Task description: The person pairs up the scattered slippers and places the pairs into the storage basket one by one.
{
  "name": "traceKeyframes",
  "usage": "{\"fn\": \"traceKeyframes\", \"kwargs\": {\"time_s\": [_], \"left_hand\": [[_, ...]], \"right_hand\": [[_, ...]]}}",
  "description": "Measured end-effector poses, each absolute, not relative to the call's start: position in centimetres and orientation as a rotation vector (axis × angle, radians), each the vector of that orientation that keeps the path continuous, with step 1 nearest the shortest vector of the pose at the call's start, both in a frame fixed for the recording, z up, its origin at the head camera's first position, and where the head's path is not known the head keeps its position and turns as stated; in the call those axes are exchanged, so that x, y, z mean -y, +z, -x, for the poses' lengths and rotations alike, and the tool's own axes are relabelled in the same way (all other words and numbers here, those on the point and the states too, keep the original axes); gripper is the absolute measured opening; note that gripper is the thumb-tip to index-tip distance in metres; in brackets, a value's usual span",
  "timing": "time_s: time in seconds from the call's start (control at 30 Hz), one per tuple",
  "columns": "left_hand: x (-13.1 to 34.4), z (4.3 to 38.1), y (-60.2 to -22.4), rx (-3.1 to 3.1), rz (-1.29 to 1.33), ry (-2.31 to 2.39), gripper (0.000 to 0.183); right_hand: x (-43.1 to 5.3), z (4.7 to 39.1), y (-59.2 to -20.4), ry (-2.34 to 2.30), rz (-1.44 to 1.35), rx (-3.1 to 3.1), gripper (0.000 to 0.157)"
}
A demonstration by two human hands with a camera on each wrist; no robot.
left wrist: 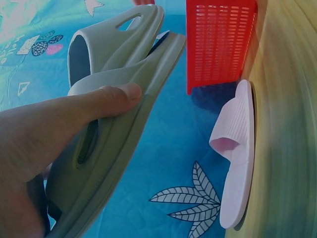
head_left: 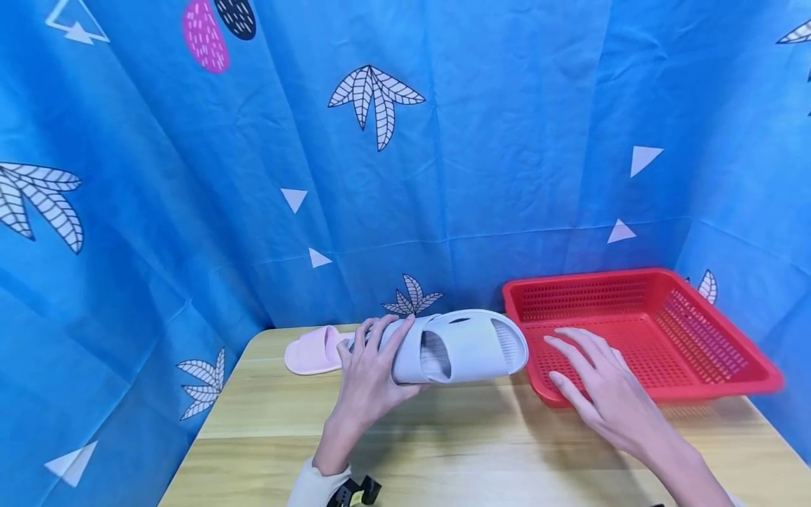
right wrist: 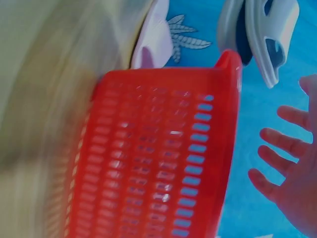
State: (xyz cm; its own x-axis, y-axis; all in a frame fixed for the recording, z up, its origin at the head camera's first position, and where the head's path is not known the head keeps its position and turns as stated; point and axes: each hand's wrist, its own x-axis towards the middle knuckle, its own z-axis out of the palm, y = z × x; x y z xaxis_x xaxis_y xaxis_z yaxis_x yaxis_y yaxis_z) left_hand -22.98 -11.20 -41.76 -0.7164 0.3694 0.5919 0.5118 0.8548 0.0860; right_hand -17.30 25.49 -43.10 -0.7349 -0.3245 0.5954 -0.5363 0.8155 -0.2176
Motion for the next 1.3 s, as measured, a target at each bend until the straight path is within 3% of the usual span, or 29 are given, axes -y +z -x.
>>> {"fn": "traceKeyframes", "kwargs": {"time_s": [1.0, 1.3], "left_hand": [[9.7, 23.2, -42.7, 2.492, 0.504, -0.431, 0.104], [8.4, 23.5, -42.6, 2.421, 0.48, -0.553, 0.1]], "right_hand": [[-30.2, 15.3, -48.5, 0.309, -0.236, 2.576, 0.027], [-29.4, 15.3, -49.2, 0.309, -0.277, 2.54, 0.026]]}}
